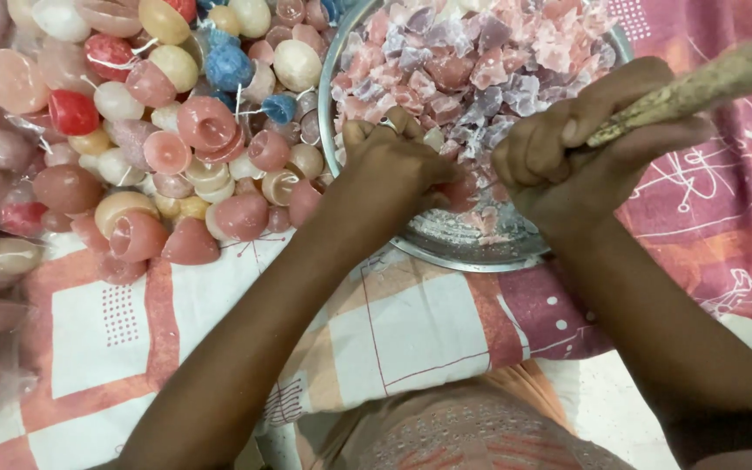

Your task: The person cuts small round candles into pieces using a knife. They hold each candle with the left hand and slice it over a metal plate, accumulating chopped wax pieces. The person occasionally adjusts the plate and continues cutting multiple candles.

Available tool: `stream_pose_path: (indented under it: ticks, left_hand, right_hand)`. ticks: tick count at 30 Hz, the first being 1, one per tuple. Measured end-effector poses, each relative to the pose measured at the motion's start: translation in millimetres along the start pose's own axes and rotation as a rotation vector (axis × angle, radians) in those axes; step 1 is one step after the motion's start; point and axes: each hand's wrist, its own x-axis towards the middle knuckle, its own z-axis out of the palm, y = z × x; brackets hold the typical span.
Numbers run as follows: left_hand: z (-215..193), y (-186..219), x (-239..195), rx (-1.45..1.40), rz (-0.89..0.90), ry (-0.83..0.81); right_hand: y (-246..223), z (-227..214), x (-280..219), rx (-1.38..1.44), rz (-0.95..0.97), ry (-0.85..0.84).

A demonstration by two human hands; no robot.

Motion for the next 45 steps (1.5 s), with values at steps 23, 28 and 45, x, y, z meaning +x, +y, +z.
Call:
stream_pose_path:
  ticks: [23,28,45]
  left_hand:
    - [-2,-5,-13,0.003,0.08,0.074]
    - [-5,0,-11,-0.037,0.049,-0.009]
    - [2,-4,-12,-0.054,0.046,0.057]
  right_hand:
    - [0,55,24,-0.248,-0.061,-0.182]
    - [6,49,20,-0.307,-0.147,-0.162]
    - [-9,62,17,-0.324,-0.032,0.379]
